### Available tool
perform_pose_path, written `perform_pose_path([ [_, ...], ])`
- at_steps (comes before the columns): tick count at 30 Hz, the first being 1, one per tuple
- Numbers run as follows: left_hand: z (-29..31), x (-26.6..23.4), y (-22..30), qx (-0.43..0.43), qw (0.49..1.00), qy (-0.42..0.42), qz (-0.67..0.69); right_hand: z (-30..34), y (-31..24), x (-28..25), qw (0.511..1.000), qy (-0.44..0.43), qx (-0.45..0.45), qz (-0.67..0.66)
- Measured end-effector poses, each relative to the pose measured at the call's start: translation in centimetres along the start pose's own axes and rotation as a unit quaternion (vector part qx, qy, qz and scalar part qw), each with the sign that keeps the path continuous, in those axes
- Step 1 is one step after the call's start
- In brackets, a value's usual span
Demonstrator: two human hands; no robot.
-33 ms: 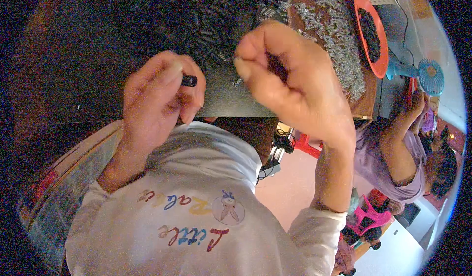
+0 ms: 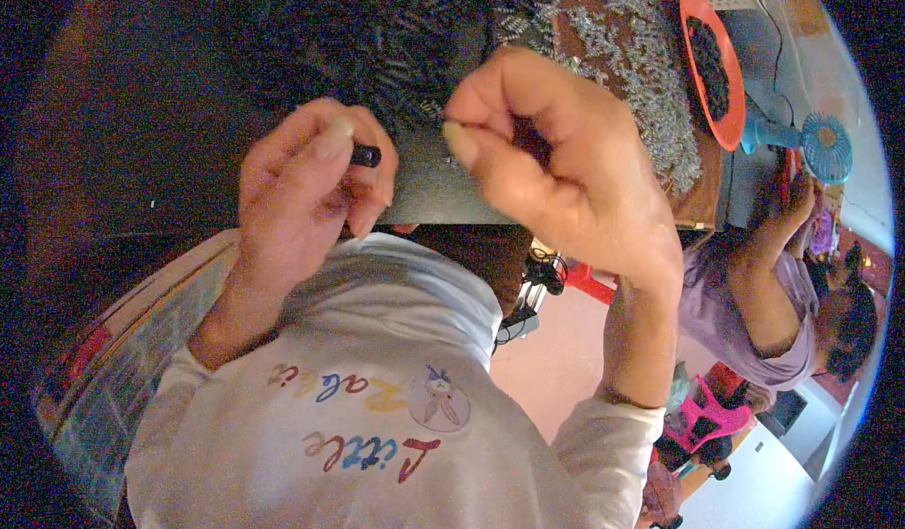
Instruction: The person assembles small black metal fasteners by hand, joining multiple metal and plastic components together.
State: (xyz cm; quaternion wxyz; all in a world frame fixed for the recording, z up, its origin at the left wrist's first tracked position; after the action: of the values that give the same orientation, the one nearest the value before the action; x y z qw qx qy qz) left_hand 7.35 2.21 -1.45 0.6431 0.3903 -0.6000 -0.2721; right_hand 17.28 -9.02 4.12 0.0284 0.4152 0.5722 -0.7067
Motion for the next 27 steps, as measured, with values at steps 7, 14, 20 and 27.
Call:
perform_pose_path([
  [7, 0.4, -0.4, -0.9, -0.023, 0.999, -0.026, 0.029, 0.6, -0.7, 1.8, 0.987, -0.042, 0.031, -0.154],
  [14, 0.2, 0.1, -0.7, -0.004, 0.998, -0.057, -0.036, 0.9, -0.7, 2.2, 0.973, -0.084, 0.051, -0.209],
  [20, 0.1, 0.6, -0.5, 0.0, 0.995, -0.083, -0.053, 1.0, -0.5, 2.2, 0.972, -0.076, 0.065, -0.212],
  [27, 0.2, 0.7, -0.1, 0.012, 0.992, -0.087, -0.094, 1.4, -0.3, 2.2, 0.97, -0.061, 0.083, -0.219],
])
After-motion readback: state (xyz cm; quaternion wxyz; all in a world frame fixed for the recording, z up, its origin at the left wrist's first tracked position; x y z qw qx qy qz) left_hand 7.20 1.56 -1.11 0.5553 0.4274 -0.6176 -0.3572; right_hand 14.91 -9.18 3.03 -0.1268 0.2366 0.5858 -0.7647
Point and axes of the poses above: each hand's wrist, its own z-axis away from the middle knuckle, its own x-axis out of the palm, y = z × x, the point moved 7 cm from there along -z, towards the middle knuckle, and after that the axes turned 7 degrees about z, right-handed, at the moved point
